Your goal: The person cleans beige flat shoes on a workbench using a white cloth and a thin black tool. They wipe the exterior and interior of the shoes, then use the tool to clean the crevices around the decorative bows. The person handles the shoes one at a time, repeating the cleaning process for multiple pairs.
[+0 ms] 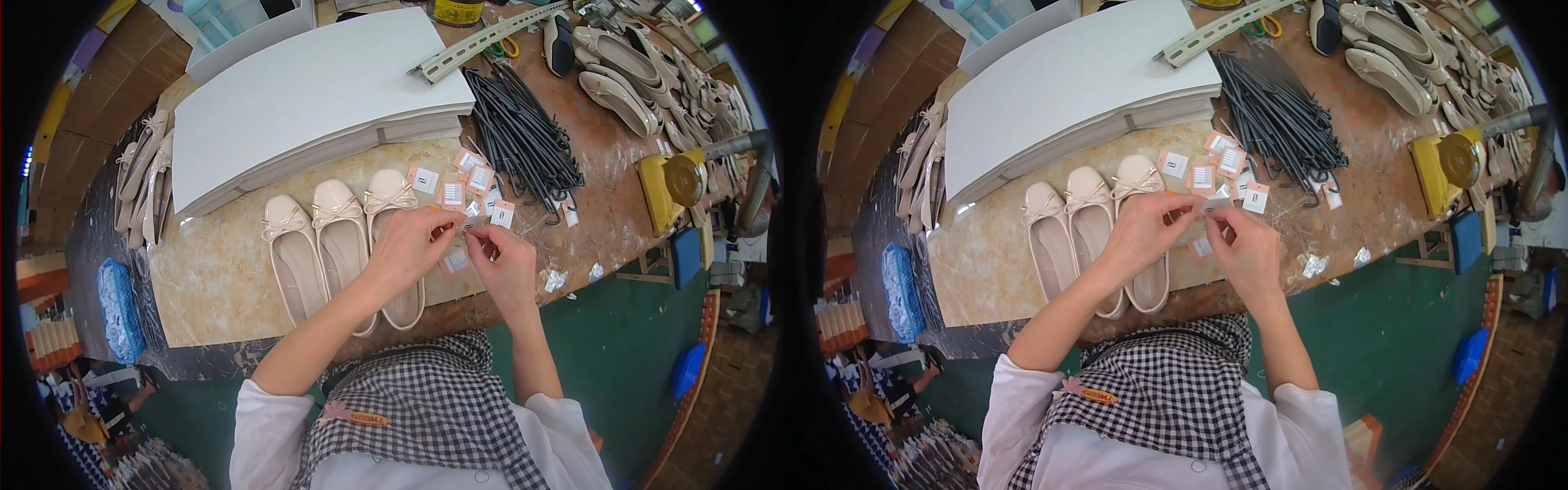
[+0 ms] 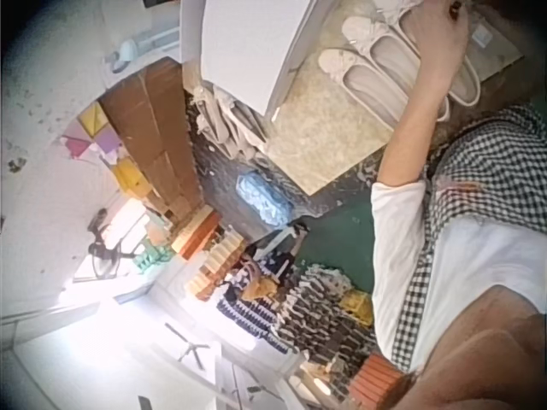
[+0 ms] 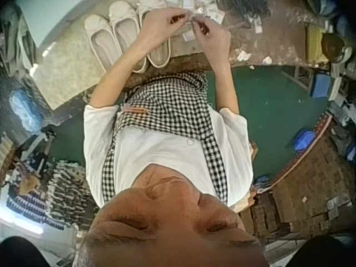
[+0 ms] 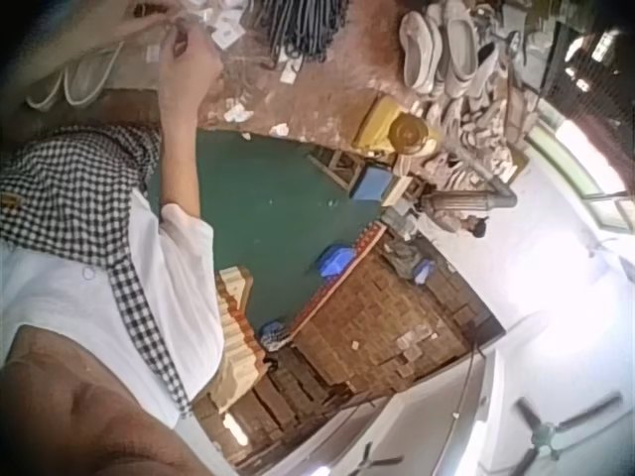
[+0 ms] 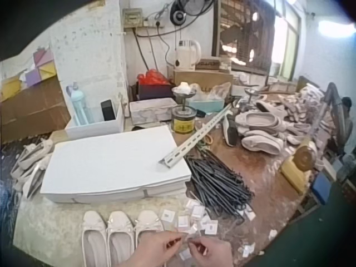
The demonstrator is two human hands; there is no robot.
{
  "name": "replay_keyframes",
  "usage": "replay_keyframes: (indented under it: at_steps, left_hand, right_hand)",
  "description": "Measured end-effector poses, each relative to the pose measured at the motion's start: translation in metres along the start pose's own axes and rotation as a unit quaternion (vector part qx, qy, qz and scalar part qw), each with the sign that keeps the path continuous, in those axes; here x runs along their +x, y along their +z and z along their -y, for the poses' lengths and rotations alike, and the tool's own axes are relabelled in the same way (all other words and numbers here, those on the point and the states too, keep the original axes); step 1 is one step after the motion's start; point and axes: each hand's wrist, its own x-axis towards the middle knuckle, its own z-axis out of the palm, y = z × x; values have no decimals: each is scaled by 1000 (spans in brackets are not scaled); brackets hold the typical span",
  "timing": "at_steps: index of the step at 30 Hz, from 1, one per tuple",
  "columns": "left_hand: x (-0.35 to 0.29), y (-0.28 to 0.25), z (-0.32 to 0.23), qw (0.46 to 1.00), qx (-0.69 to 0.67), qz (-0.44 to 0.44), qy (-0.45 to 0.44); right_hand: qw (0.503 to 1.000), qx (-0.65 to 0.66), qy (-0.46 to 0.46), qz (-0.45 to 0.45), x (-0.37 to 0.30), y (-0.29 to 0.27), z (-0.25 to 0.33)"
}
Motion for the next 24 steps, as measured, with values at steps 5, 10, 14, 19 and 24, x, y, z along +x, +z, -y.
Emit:
replay_keyframes:
  at_steps: [5, 10, 14, 19, 24]
  left_hand:
    - [-7, 3, 9, 999, 22, -30, 37]
    - [-16, -6, 10, 998, -47, -21, 41]
    - [-22, -25, 11, 966, -235, 80, -72]
    - [-39, -46, 9, 999, -2, 20, 49]
    - [-56, -63, 7, 990, 23, -102, 99]
  right_hand:
    - [1000, -7, -8, 6, 0, 3, 8]
    - [984, 140, 90, 63, -2, 1, 11]
    - [942, 253, 106, 195, -4, -3, 12]
    - [987, 98, -98, 81, 5, 2, 23]
    - [954, 203, -128, 177, 9, 13, 62]
